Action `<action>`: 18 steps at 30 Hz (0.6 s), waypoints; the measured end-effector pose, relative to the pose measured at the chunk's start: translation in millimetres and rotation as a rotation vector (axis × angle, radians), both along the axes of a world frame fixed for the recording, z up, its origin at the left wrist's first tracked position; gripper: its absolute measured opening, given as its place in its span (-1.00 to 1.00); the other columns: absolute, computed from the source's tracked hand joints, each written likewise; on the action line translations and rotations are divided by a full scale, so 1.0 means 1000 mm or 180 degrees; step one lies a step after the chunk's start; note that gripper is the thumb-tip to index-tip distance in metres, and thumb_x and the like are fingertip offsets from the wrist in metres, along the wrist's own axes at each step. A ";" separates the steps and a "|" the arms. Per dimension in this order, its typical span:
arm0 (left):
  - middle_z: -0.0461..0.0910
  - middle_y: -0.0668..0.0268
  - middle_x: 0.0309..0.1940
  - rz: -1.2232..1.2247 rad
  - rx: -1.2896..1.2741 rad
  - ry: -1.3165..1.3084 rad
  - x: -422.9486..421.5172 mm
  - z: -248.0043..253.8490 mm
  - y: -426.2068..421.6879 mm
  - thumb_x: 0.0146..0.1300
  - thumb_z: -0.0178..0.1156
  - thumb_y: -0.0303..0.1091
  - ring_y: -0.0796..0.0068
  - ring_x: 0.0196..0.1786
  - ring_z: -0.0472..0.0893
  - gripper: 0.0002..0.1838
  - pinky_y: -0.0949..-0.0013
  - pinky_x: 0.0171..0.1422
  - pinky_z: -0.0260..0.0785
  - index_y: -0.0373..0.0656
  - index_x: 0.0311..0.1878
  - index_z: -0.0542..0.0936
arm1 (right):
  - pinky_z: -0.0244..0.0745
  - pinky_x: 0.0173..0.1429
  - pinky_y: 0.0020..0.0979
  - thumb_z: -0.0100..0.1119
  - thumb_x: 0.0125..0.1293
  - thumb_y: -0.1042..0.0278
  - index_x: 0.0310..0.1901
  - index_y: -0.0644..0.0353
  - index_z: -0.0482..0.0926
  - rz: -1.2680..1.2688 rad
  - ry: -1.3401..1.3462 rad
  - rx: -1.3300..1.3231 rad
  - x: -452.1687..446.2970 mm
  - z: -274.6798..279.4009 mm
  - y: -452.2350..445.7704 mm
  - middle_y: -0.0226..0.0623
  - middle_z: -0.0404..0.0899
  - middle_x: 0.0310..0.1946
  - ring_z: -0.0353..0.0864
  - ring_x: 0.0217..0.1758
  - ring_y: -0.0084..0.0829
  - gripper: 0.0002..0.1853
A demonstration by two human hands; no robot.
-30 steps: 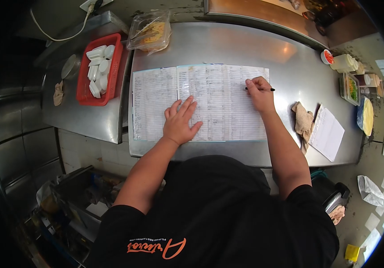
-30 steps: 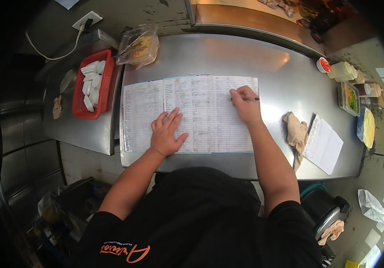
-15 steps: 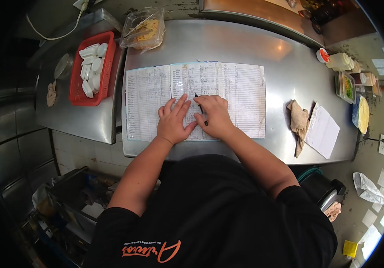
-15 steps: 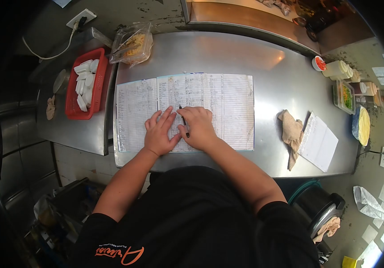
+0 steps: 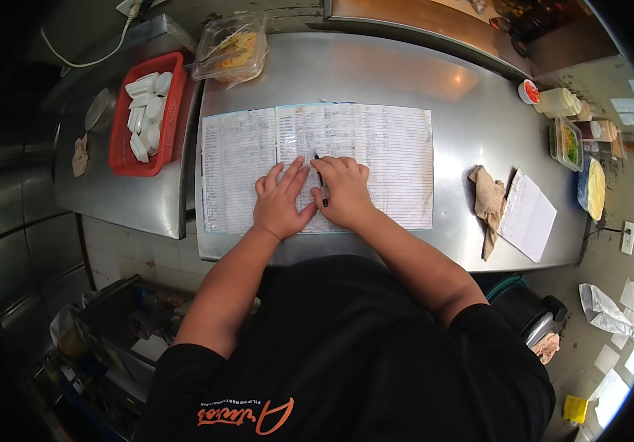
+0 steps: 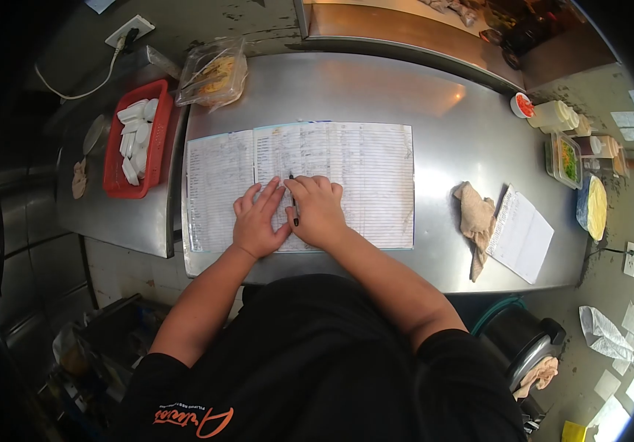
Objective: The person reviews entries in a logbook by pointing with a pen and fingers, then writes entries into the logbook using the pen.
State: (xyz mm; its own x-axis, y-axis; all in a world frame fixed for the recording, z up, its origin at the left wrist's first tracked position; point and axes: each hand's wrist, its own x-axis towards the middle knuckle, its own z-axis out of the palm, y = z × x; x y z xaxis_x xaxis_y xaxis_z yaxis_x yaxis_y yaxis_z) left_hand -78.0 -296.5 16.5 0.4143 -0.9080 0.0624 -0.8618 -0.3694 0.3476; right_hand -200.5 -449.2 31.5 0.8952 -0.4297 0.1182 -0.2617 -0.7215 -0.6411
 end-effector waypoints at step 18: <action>0.34 0.36 0.65 -0.0031 -0.0052 0.0033 0.001 0.000 0.002 0.14 0.45 0.05 0.01 0.54 0.32 -0.16 -0.08 0.56 0.09 -0.04 0.49 0.53 | 0.22 0.32 0.00 0.44 0.20 0.35 0.36 0.07 0.55 -0.0137 -0.0111 -0.0067 -0.010 -0.002 0.000 -0.25 0.56 0.27 0.45 0.31 -0.12 -0.36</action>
